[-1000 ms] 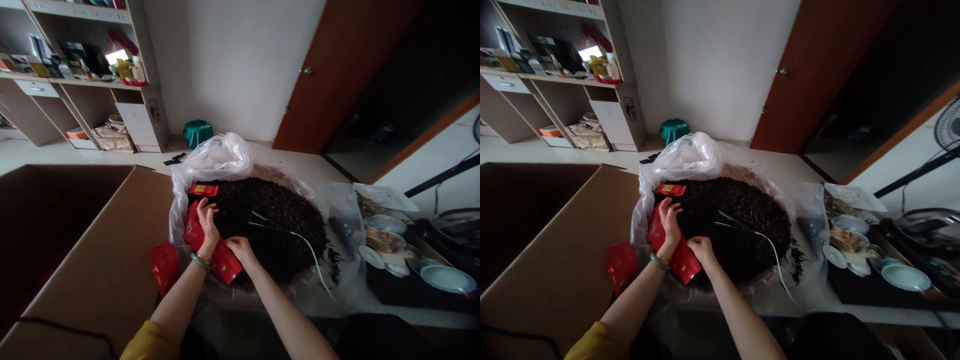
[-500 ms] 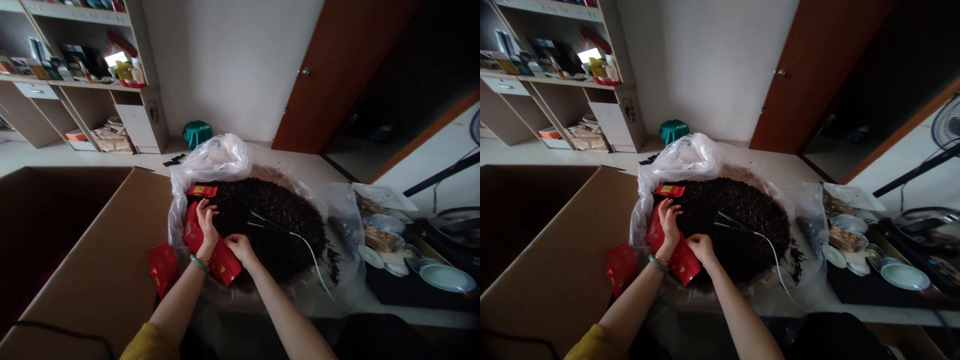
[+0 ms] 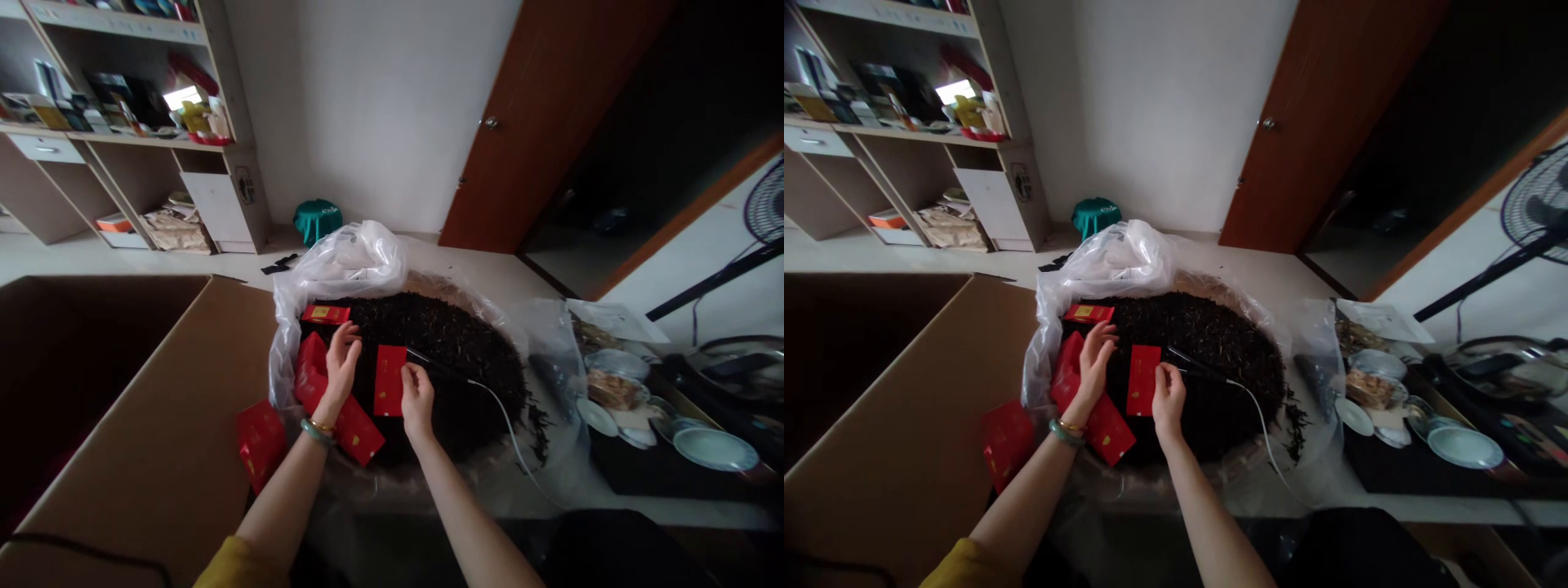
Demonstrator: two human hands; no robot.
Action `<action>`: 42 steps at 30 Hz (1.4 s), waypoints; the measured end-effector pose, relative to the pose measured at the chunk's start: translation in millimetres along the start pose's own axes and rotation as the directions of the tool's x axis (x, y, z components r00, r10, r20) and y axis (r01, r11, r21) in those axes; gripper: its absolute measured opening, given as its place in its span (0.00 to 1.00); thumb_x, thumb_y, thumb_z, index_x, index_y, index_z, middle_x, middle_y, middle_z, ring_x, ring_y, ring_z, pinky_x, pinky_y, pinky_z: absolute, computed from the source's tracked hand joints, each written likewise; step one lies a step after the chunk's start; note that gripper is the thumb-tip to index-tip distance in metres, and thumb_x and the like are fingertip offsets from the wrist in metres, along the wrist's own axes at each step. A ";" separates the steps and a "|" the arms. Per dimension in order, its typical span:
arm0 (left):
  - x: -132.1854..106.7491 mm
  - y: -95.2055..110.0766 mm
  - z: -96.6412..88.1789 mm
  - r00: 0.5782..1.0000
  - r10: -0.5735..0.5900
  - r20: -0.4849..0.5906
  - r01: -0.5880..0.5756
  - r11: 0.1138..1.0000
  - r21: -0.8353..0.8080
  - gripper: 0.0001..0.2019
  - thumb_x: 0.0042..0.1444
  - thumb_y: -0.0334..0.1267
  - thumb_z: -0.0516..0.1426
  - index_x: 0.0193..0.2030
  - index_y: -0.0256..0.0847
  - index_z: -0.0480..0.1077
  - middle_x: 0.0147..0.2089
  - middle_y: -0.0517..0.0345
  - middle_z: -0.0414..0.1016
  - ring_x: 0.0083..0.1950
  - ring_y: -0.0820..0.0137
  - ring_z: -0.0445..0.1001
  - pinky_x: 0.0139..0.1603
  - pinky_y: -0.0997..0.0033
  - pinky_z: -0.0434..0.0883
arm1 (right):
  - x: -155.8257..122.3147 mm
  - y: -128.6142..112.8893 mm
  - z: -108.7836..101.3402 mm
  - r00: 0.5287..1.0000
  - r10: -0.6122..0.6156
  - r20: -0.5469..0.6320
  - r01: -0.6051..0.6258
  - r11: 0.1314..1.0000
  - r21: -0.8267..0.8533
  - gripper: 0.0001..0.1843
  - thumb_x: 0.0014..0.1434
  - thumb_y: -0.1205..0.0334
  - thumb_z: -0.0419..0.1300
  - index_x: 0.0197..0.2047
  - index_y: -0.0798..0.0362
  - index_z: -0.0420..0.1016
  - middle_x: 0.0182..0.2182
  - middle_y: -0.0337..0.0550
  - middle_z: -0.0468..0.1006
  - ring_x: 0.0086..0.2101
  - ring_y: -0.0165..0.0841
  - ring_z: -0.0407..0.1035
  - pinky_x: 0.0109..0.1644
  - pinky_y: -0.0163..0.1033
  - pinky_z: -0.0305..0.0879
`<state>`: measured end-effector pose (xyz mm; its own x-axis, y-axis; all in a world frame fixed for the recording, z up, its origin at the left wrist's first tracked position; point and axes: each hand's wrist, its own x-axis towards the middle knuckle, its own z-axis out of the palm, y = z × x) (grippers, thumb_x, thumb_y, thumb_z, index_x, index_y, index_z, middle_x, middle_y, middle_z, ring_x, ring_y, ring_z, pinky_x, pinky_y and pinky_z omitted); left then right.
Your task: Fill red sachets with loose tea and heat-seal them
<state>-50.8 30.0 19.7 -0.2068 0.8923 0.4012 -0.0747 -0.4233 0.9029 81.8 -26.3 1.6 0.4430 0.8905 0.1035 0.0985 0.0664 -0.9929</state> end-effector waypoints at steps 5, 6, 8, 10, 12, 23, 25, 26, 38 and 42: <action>-9.0 -0.5 8.3 0.849 -0.235 0.473 0.139 0.963 0.230 0.20 0.50 0.52 0.58 0.30 0.33 0.74 0.24 0.57 0.73 0.25 0.73 0.67 0.24 0.76 0.64 | 3.8 -0.5 -0.7 0.979 -0.206 -0.013 0.202 0.971 -0.128 0.17 0.60 0.53 0.51 0.44 0.56 0.70 0.37 0.51 0.77 0.37 0.38 0.71 0.42 0.43 0.69; -10.1 -1.7 8.9 0.846 -0.246 0.473 0.125 0.954 0.273 0.21 0.51 0.53 0.57 0.27 0.32 0.74 0.22 0.58 0.72 0.23 0.74 0.65 0.22 0.77 0.61 | 6.7 -1.9 -2.2 0.950 -0.311 -0.011 0.304 0.935 -0.184 0.17 0.61 0.56 0.50 0.47 0.57 0.69 0.40 0.53 0.77 0.39 0.39 0.71 0.43 0.44 0.69; -10.6 -3.6 8.9 0.852 -0.231 0.469 0.084 0.946 0.314 0.22 0.52 0.53 0.56 0.25 0.32 0.73 0.21 0.59 0.71 0.22 0.76 0.62 0.21 0.78 0.59 | 14.0 -6.5 -6.6 0.838 -0.542 0.065 0.533 0.785 -0.315 0.19 0.61 0.62 0.50 0.55 0.56 0.67 0.48 0.55 0.74 0.46 0.40 0.68 0.49 0.48 0.68; -9.5 -4.5 7.9 0.855 -0.214 0.473 0.056 0.943 0.327 0.21 0.52 0.53 0.56 0.24 0.33 0.71 0.20 0.61 0.68 0.22 0.78 0.59 0.21 0.79 0.57 | 21.9 -12.6 -11.6 0.690 -0.686 0.230 0.708 0.575 -0.410 0.22 0.62 0.68 0.49 0.59 0.53 0.66 0.53 0.52 0.72 0.52 0.41 0.64 0.55 0.51 0.64; -7.9 -4.9 7.0 0.857 -0.213 0.469 0.051 0.941 0.333 0.22 0.52 0.53 0.55 0.21 0.33 0.68 0.19 0.63 0.65 0.22 0.79 0.56 0.21 0.79 0.55 | 28.4 -17.3 -15.8 0.580 -0.724 0.374 0.797 0.410 -0.443 0.24 0.62 0.71 0.48 0.60 0.49 0.65 0.53 0.48 0.73 0.54 0.40 0.61 0.58 0.51 0.62; -9.0 -10.3 7.3 0.871 -0.205 0.446 0.045 0.938 0.343 0.22 0.53 0.52 0.54 0.19 0.34 0.63 0.18 0.66 0.56 0.22 0.79 0.51 0.20 0.79 0.51 | 35.6 -14.2 -24.5 0.427 -0.737 0.523 0.883 0.215 -0.418 0.23 0.64 0.70 0.49 0.62 0.50 0.64 0.53 0.49 0.73 0.52 0.39 0.65 0.56 0.48 0.66; -9.1 -9.2 7.1 0.865 -0.200 0.460 0.023 0.932 0.362 0.21 0.53 0.50 0.54 0.19 0.34 0.64 0.18 0.66 0.58 0.22 0.79 0.52 0.21 0.79 0.52 | 34.6 -17.2 -23.5 0.445 -0.731 0.517 0.877 0.239 -0.417 0.23 0.64 0.70 0.48 0.61 0.52 0.65 0.52 0.50 0.73 0.52 0.39 0.65 0.56 0.49 0.66; -9.2 -8.5 7.1 0.862 -0.196 0.467 0.010 0.929 0.371 0.20 0.53 0.49 0.54 0.20 0.34 0.65 0.18 0.65 0.58 0.22 0.79 0.52 0.21 0.79 0.53 | 33.8 -18.7 -22.7 0.460 -0.726 0.511 0.872 0.261 -0.413 0.22 0.64 0.69 0.48 0.61 0.52 0.65 0.51 0.51 0.73 0.51 0.39 0.65 0.56 0.49 0.66; -9.7 -7.4 7.9 0.859 -0.186 0.478 0.000 0.932 0.363 0.18 0.53 0.47 0.54 0.23 0.33 0.71 0.19 0.63 0.64 0.23 0.76 0.58 0.24 0.78 0.56 | 25.2 -29.2 -19.3 0.510 -0.736 0.446 0.844 0.327 -0.426 0.17 0.61 0.69 0.50 0.52 0.52 0.71 0.43 0.51 0.71 0.49 0.41 0.64 0.53 0.51 0.66; -9.5 -8.6 7.8 0.860 -0.179 0.478 -0.018 0.926 0.377 0.19 0.53 0.48 0.54 0.22 0.33 0.69 0.19 0.65 0.60 0.23 0.78 0.55 0.23 0.78 0.54 | 24.6 -29.0 -19.7 0.488 -0.741 0.462 0.855 0.299 -0.424 0.14 0.61 0.70 0.50 0.45 0.54 0.74 0.39 0.50 0.72 0.44 0.39 0.65 0.50 0.49 0.67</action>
<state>-40.7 26.4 9.4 0.3022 0.9178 0.2575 0.3024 -0.3485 0.8872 107.4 -15.3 34.1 -0.2688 0.5930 0.7590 0.7857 0.5908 -0.1834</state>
